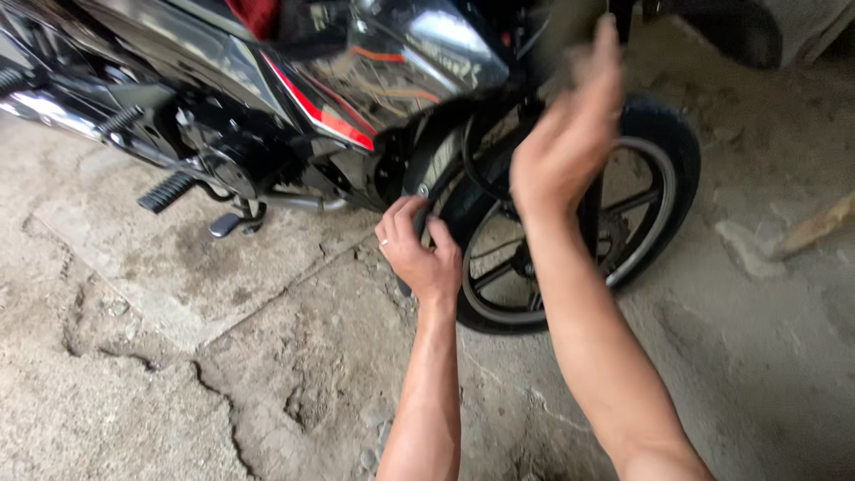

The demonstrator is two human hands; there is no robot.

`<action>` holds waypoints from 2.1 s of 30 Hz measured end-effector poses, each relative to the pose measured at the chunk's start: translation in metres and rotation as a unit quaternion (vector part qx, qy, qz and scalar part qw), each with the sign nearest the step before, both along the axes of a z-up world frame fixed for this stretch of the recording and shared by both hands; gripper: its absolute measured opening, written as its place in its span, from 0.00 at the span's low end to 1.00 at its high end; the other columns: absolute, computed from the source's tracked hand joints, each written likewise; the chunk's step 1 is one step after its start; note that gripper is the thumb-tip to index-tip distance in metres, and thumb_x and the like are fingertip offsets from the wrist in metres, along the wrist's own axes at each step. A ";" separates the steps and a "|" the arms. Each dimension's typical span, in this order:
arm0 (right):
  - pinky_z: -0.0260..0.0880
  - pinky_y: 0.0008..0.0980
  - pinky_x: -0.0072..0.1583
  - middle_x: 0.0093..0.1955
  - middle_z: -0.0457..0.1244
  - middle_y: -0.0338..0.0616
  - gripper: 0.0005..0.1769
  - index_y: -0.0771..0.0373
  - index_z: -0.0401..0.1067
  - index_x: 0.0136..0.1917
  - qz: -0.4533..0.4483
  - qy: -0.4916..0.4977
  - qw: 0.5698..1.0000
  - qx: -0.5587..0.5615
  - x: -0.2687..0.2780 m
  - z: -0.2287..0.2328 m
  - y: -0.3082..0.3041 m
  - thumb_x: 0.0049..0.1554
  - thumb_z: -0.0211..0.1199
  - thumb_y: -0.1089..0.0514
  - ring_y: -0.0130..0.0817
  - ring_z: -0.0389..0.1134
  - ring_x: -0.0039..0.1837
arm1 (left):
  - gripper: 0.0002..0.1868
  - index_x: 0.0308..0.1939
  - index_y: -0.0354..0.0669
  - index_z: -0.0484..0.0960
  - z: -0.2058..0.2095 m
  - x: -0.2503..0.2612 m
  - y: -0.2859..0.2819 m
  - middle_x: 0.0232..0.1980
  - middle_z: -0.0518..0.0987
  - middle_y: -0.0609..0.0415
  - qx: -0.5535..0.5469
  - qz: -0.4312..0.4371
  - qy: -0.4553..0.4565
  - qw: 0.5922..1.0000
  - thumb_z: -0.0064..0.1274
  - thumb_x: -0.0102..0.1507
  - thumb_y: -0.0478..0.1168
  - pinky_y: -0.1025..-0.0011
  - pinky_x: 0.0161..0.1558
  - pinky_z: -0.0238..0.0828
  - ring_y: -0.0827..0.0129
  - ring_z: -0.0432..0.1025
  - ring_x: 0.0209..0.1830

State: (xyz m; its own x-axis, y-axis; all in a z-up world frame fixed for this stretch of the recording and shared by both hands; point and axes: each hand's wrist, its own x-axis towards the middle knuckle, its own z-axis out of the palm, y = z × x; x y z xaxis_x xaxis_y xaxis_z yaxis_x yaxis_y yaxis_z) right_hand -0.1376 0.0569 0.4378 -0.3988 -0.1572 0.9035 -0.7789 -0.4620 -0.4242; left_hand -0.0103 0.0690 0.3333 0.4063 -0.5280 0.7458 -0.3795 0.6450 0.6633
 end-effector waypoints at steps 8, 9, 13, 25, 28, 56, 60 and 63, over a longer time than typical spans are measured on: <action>0.64 0.59 0.59 0.54 0.69 0.57 0.11 0.66 0.78 0.53 -0.157 0.435 0.865 0.196 0.038 0.016 -0.033 0.57 0.62 0.64 0.56 0.69 0.57 | 0.07 0.45 0.38 0.81 -0.029 0.038 -0.025 0.39 0.84 0.52 0.159 -0.195 0.183 0.950 0.51 0.65 0.32 0.73 0.42 0.76 0.73 0.78 0.39; 0.65 0.57 0.57 0.52 0.69 0.56 0.10 0.65 0.78 0.53 -0.137 0.430 0.860 0.238 0.042 0.019 -0.041 0.60 0.60 0.64 0.54 0.69 0.55 | 0.06 0.45 0.37 0.81 -0.037 0.047 -0.032 0.39 0.84 0.52 0.148 -0.188 0.183 0.953 0.51 0.65 0.31 0.73 0.42 0.75 0.74 0.77 0.38; 0.68 0.59 0.57 0.47 0.69 0.57 0.11 0.60 0.79 0.48 -0.049 0.393 0.795 0.461 0.071 -0.002 -0.035 0.63 0.56 0.57 0.55 0.70 0.54 | 0.06 0.42 0.36 0.83 -0.063 0.066 -0.052 0.39 0.84 0.54 0.167 -0.205 0.231 0.936 0.53 0.64 0.30 0.75 0.41 0.76 0.75 0.76 0.36; 0.55 0.54 0.75 0.68 0.68 0.48 0.20 0.63 0.76 0.58 -0.046 0.383 0.893 0.232 0.060 -0.051 0.016 0.54 0.55 0.69 0.45 0.63 0.74 | 0.04 0.40 0.36 0.82 -0.091 0.077 -0.054 0.34 0.82 0.55 0.247 -0.157 0.177 0.940 0.52 0.65 0.32 0.74 0.38 0.73 0.74 0.75 0.33; 0.62 0.50 0.74 0.62 0.68 0.48 0.18 0.61 0.72 0.64 -0.010 0.065 0.964 0.259 0.051 -0.036 0.035 0.63 0.51 0.68 0.42 0.66 0.69 | 0.04 0.40 0.35 0.83 -0.077 0.061 -0.054 0.35 0.82 0.55 0.214 -0.169 0.170 0.947 0.52 0.65 0.30 0.74 0.38 0.71 0.73 0.72 0.33; 0.63 0.55 0.78 0.77 0.59 0.56 0.24 0.65 0.70 0.70 -0.184 0.229 0.956 -0.009 -0.089 0.006 -0.016 0.64 0.49 0.77 0.53 0.59 0.80 | 0.07 0.39 0.36 0.83 -0.111 -0.037 -0.020 0.35 0.81 0.59 0.225 -0.331 0.146 0.905 0.48 0.65 0.28 0.80 0.37 0.69 0.81 0.72 0.33; 0.64 0.54 0.73 0.75 0.57 0.64 0.22 0.71 0.68 0.70 -0.293 0.282 0.899 0.162 -0.064 -0.023 -0.009 0.63 0.53 0.68 0.57 0.60 0.75 | 0.07 0.39 0.36 0.83 -0.111 -0.047 -0.019 0.33 0.81 0.59 0.258 -0.342 0.134 0.894 0.48 0.65 0.29 0.79 0.35 0.68 0.80 0.71 0.32; 0.67 0.41 0.75 0.76 0.60 0.55 0.22 0.71 0.64 0.76 -0.073 0.113 0.974 0.180 -0.052 -0.040 -0.001 0.69 0.50 0.72 0.47 0.65 0.78 | 0.07 0.39 0.36 0.82 -0.102 -0.050 -0.025 0.34 0.81 0.59 0.244 -0.358 0.140 0.890 0.48 0.65 0.28 0.79 0.36 0.70 0.80 0.72 0.33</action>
